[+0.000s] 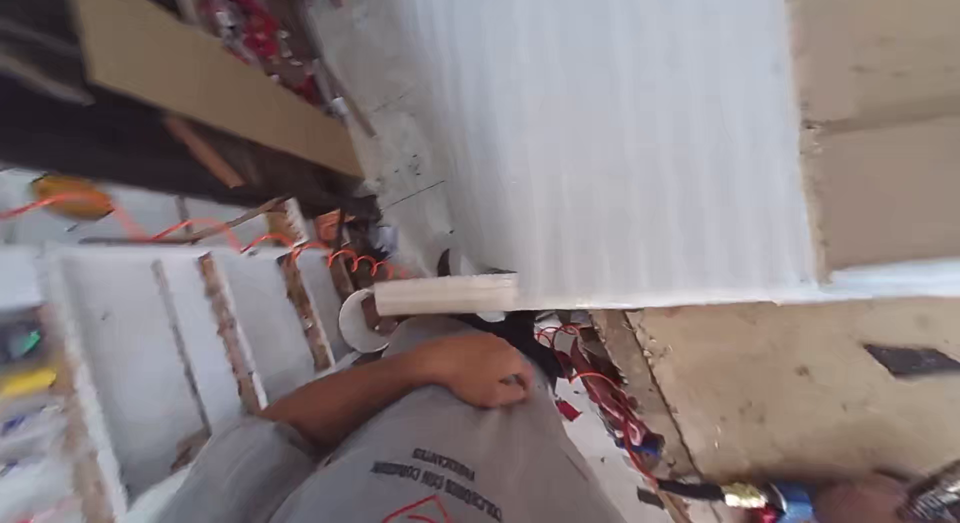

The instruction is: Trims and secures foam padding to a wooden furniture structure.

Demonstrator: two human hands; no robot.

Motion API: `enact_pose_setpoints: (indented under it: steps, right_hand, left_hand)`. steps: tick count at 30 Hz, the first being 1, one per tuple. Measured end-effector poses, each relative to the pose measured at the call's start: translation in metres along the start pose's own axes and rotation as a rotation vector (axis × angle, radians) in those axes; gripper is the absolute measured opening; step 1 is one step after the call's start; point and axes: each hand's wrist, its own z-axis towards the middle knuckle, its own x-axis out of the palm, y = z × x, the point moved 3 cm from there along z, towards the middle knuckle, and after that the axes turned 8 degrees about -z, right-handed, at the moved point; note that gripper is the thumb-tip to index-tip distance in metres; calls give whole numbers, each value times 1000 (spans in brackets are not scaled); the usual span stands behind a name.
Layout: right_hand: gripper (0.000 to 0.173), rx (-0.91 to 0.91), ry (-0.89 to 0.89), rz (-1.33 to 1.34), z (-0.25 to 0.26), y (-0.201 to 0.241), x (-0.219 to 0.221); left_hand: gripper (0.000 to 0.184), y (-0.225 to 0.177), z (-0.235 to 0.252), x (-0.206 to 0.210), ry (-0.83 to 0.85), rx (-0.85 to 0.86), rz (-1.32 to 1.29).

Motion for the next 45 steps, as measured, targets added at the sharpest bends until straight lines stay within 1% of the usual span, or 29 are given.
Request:
enact_pose_setpoints:
  steps: [1, 2, 3, 6, 9, 11, 12, 14, 15, 16, 17, 19, 20, 21, 22, 23, 25, 26, 28, 30, 31, 32, 33, 34, 35, 37, 39, 42, 45]
  right_hand:
    - [64, 140, -76, -122, -14, -12, 0]
    - [71, 253, -113, -165, -29, -24, 2]
    - [78, 340, -119, -154, -45, -28, 11]
    - [95, 481, -79, -85, -65, -33, 42]
    - [92, 582, -107, -57, -65, -27, 52]
    - [93, 650, -95, -64, -59, -29, 51]
    - [89, 664, -95, -89, -55, -32, 52]
    - [81, 655, -109, -149, -39, -37, 56]
    - [81, 653, -95, -162, -40, -38, 60]
    - [83, 654, -72, -147, -43, -38, 62]
    - [86, 664, -47, -101, -47, -39, 57]
    - [91, 715, -24, 48, -58, -37, 41]
    - [90, 720, -24, 118, -64, -31, 34]
    - [85, 700, -16, 177, -70, -23, 30]
    - [75, 662, 7, 232, -80, -12, 27]
    - [71, 655, 14, 284, -93, -4, 26]
    - [69, 672, -1, 320, -129, 32, 17]
    - [70, 655, -4, 315, -153, 59, 11]
    - [73, 604, -22, 257, -198, 130, -4]
    - [68, 557, -22, 160, -242, 203, -18]
    - [66, 536, -10, 111, -253, 235, -23]
    - [65, 497, -7, 65, -253, 262, -29]
    - [64, 442, -7, 18, -246, 289, -33]
    - [62, 381, -14, -25, -235, 313, -35]
    - [59, 315, -35, -47, -221, 334, -34]
    - [52, 206, -95, -65, -192, 361, -24]
    - [53, 145, -104, -73, -151, 381, -13]
    - [56, 151, -42, -123, -92, 399, 8]
    - [55, 138, 16, -141, -63, 404, 29]
  left_hand:
    - [26, 9, -10, -9, 28, 39, 47]
    - [26, 20, -24, -17, 47, 95, 76]
    - [27, 29, -41, -30, 64, 149, 88]
    - [30, 48, -94, -59, 150, 241, 15]
    - [30, 50, -135, -94, 208, 243, 0]
    - [30, 52, -150, -118, 142, 275, -9]
    - [30, 55, -157, -130, 62, 285, -22]
    - [29, 65, -170, -155, -160, 254, -49]
    - [30, 72, -181, -168, -259, 224, -74]
    - [34, 81, -192, -180, -325, 204, -124]
    - [39, 94, -201, -187, -352, 180, -200]
    - [48, 128, -213, -203, -331, 95, -313]
    - [48, 147, -218, -213, -311, 33, -330]
    - [47, 168, -223, -224, -305, -33, -323]
    - [43, 191, -230, -236, -316, -103, -304]
    - [36, 214, -238, -247, -335, -179, -292]
    - [20, 259, -253, -269, -389, -293, -267]
    - [17, 278, -262, -284, -417, -340, -253]
    - [19, 310, -277, -323, -473, -395, -221]
    - [19, 335, -295, -373, -507, -393, -182]
    - [27, 345, -303, -398, -519, -374, -165]
    - [37, 352, -309, -423, -534, -347, -150]
    - [44, 355, -316, -448, -548, -326, -132]
    - [46, 357, -323, -472, -565, -313, -107]
    - [43, 358, -329, -496, -578, -312, -89]
    - [32, 353, -330, -537, -584, -321, -47]
    - [26, 342, -319, -562, -573, -307, -14]
    - [24, 327, -290, -578, -531, -283, 24]
    - [25, 306, -262, -566, -446, -292, 58]
